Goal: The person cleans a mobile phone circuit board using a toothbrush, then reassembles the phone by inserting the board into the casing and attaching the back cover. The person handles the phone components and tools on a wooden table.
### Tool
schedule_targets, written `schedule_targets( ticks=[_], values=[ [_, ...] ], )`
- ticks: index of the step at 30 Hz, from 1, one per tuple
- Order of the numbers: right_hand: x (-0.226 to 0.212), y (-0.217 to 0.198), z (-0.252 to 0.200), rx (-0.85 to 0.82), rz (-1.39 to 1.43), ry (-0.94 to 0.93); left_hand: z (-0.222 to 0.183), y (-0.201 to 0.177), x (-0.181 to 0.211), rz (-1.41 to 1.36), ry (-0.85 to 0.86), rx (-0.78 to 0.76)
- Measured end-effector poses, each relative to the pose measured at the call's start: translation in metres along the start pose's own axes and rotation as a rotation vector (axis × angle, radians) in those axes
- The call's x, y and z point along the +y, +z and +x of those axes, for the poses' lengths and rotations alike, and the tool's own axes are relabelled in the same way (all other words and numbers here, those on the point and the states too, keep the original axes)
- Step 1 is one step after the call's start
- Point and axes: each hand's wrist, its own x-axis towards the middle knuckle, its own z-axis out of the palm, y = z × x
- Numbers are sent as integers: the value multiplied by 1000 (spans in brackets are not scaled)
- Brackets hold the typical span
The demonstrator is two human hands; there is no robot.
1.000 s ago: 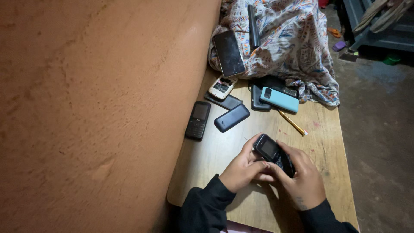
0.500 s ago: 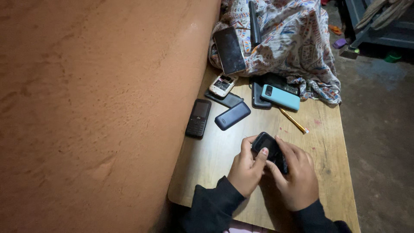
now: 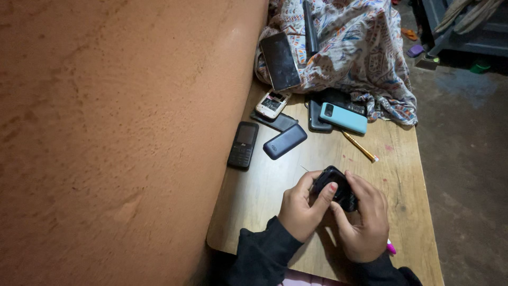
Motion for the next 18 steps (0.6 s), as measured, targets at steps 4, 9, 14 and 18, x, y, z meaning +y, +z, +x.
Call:
schedule_targets(
  ticks=[4, 9, 14, 18],
  values=[
    [-3, -5, 1, -37, 163, 211, 0, 2, 1, -109, -7, -59],
    [-5, -13, 0, -111, 345, 439, 1, 2, 0, -424, -98, -169],
    [-7, -14, 1, -44, 174, 219, -1, 2, 1, -420, -67, -224],
    [-8, -11, 2, -37, 158, 213, -3, 2, 1, -202, -55, -143]
  ],
)
